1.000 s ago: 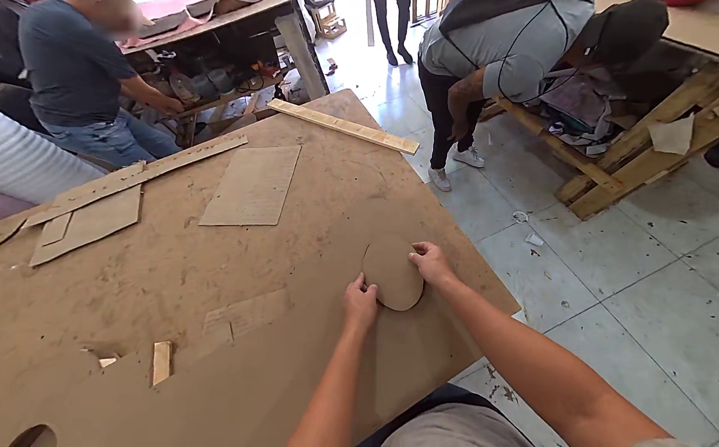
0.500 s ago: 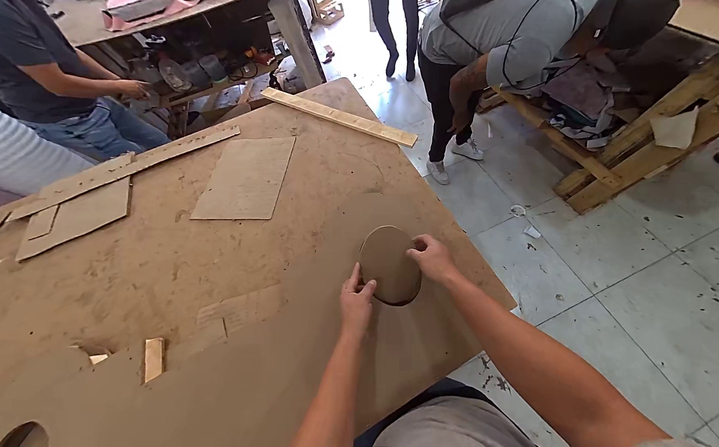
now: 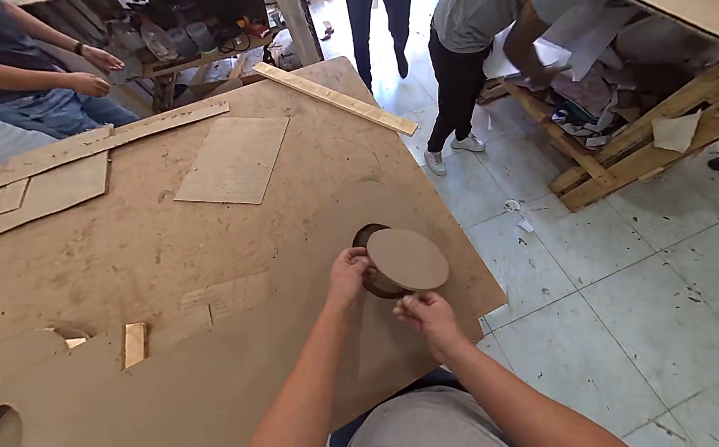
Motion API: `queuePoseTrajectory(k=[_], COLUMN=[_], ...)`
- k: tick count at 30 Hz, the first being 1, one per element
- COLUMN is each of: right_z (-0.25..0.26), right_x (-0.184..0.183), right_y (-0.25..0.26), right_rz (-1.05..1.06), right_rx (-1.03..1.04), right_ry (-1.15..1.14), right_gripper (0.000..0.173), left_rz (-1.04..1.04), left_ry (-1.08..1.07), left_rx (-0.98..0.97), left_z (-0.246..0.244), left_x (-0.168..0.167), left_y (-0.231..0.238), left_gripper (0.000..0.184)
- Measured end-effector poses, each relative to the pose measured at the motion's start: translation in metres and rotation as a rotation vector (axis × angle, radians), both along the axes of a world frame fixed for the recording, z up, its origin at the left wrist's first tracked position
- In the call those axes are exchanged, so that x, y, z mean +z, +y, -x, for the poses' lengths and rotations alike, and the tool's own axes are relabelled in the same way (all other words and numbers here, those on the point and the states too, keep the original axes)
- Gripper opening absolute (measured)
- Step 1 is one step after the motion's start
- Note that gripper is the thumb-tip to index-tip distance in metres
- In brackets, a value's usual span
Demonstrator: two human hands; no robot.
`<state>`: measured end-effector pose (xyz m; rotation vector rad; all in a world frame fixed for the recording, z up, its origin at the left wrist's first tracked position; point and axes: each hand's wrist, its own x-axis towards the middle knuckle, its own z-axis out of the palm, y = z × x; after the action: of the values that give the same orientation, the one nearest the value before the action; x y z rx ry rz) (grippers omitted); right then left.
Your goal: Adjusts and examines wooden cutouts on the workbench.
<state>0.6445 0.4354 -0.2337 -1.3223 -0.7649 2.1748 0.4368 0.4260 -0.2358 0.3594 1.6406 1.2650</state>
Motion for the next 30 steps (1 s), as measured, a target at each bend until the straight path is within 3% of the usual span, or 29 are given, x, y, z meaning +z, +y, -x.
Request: queuePoseTrajectory(k=[3, 5, 8, 10, 12, 15, 19, 22, 27, 30], right_z=[-0.009, -0.027, -0.049, -0.046, -0.029, -0.006, -0.001, 0.01, 0.007, -0.014], right_x=[-0.01, -0.014, -0.023, -0.024, -0.022, -0.019, -0.024, -0.023, -0.037, -0.042], right_y=[-0.013, -0.001, 0.029, 0.049, 0.06, 0.059, 0.048, 0.024, 0.018, 0.019], right_rz=[0.067, -0.113, -0.587, -0.721, -0.8, -0.724, -0.478, -0.379, -0.484, -0.63], right_rx=[0.368, 0.537, 0.384, 0.384, 0.516, 0.538, 0.44, 0.403, 0.374, 0.395], right_ry=[-0.067, -0.246, -0.647, -0.779, -0.834, -0.796, -0.563, -0.426, -0.428, -0.485], right_gripper=[0.021, 0.026, 0.026, 0.047, 0.06, 0.06, 0.044, 0.044, 0.045, 0.037], left_rz=[0.141, 0.192, 0.238, 0.279, 0.316, 0.379, 0.417, 0.465, 0.506, 0.277], left_ry=[0.095, 0.093, 0.247, 0.374, 0.478, 0.58, 0.694, 0.762, 0.926, 1.126], left_rx=[-0.035, -0.059, -0.063, -0.059, -0.073, -0.104, -0.118, -0.204, -0.303, -0.422], left_z=[0.015, 0.016, 0.01, 0.006, 0.008, 0.01, 0.015, 0.013, -0.002, -0.013], left_x=[-0.011, -0.016, -0.02, -0.019, -0.019, -0.013, -0.007, -0.006, -0.015, -0.028], left_y=[0.011, 0.016, 0.022, 0.026, 0.029, 0.028, 0.025, 0.03, 0.026, -0.007], left_gripper=[0.031, 0.032, 0.044, 0.039, 0.033, 0.035, 0.037, 0.036, 0.035, 0.034])
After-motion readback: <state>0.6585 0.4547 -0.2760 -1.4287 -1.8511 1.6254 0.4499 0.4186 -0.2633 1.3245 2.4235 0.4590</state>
